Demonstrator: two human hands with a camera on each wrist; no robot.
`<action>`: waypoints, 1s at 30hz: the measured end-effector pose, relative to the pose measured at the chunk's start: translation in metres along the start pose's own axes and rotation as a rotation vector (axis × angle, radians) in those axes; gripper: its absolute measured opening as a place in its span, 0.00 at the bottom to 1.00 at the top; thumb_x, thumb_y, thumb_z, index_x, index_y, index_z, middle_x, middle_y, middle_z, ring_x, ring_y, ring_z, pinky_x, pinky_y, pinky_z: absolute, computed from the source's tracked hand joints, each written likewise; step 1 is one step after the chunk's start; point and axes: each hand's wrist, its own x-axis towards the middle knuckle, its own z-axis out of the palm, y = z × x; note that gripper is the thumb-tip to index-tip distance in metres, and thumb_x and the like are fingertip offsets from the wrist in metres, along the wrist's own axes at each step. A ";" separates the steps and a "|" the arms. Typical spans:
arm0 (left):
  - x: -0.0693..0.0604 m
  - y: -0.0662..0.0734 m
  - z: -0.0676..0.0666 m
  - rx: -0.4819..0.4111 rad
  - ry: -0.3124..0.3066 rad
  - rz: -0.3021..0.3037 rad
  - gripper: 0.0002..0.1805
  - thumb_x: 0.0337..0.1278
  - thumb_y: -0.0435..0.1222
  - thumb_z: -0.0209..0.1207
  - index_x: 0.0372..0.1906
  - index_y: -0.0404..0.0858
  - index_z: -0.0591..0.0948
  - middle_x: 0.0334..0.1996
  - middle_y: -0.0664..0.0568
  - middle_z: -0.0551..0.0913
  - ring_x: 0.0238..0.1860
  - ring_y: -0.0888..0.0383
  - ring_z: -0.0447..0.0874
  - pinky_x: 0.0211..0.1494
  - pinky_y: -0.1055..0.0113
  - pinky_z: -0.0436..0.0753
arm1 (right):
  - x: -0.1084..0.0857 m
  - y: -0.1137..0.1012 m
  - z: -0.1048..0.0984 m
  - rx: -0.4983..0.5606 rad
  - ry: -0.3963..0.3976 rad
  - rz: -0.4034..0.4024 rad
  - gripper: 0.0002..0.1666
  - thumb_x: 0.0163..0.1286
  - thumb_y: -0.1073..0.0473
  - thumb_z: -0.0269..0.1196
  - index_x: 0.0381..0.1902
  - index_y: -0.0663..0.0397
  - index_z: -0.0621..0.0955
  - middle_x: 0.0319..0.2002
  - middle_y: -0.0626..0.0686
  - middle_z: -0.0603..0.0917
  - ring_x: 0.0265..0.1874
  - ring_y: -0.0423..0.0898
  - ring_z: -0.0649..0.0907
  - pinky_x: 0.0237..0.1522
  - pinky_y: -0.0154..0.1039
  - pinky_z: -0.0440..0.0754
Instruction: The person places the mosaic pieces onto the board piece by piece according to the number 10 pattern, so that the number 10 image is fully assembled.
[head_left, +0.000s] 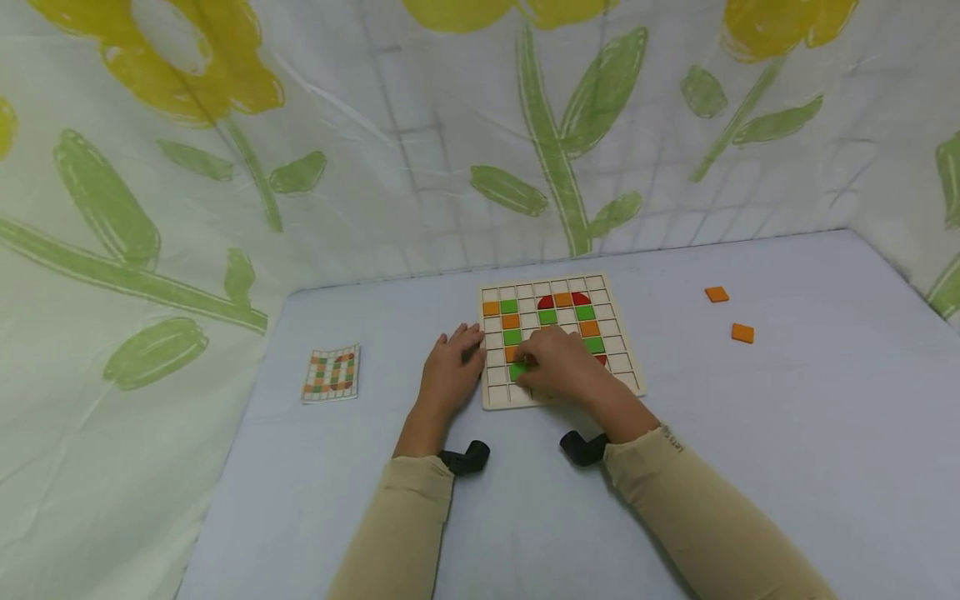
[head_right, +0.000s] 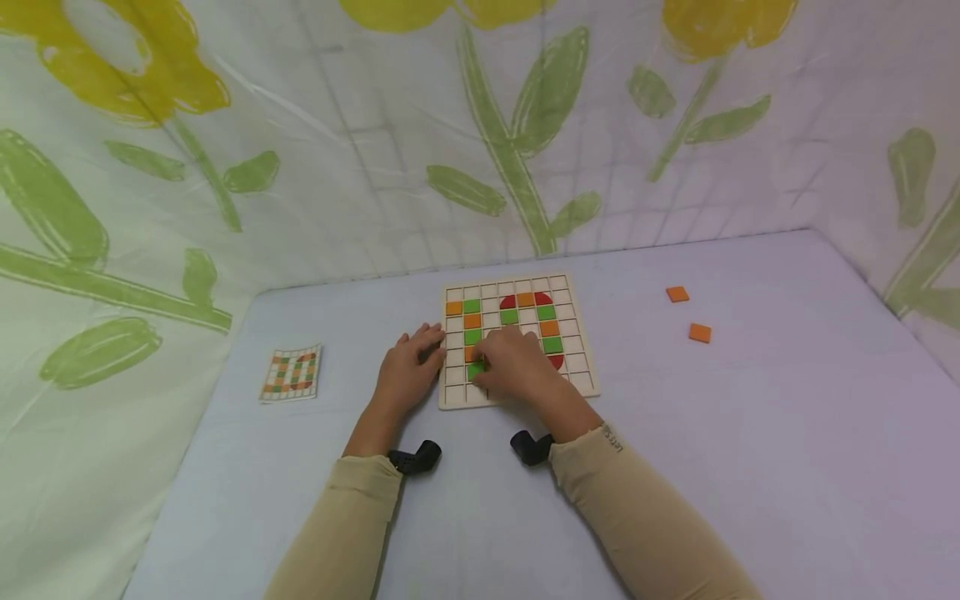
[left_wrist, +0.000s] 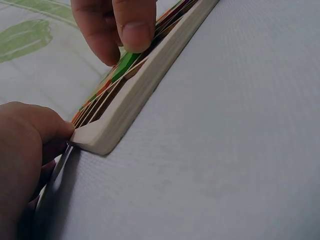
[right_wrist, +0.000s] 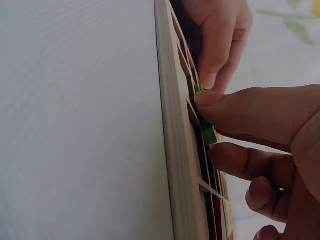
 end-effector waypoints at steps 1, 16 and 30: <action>0.000 0.000 0.000 0.000 -0.001 -0.001 0.20 0.67 0.40 0.57 0.62 0.42 0.80 0.66 0.55 0.76 0.72 0.55 0.67 0.81 0.57 0.55 | 0.000 0.000 0.000 0.001 0.000 -0.001 0.12 0.58 0.51 0.73 0.41 0.44 0.88 0.31 0.42 0.83 0.38 0.45 0.78 0.40 0.49 0.79; 0.000 0.001 -0.001 -0.009 -0.002 -0.009 0.20 0.67 0.40 0.58 0.62 0.42 0.80 0.66 0.55 0.76 0.72 0.55 0.67 0.81 0.57 0.55 | 0.001 0.005 -0.002 0.057 0.026 0.010 0.11 0.60 0.52 0.72 0.41 0.46 0.89 0.33 0.44 0.84 0.37 0.45 0.78 0.40 0.45 0.78; -0.001 0.002 -0.001 -0.008 0.009 0.003 0.20 0.67 0.39 0.57 0.62 0.41 0.80 0.65 0.54 0.76 0.72 0.55 0.67 0.81 0.57 0.55 | -0.031 0.104 -0.068 0.154 0.363 0.425 0.27 0.68 0.52 0.63 0.62 0.56 0.78 0.64 0.67 0.71 0.65 0.71 0.63 0.61 0.70 0.66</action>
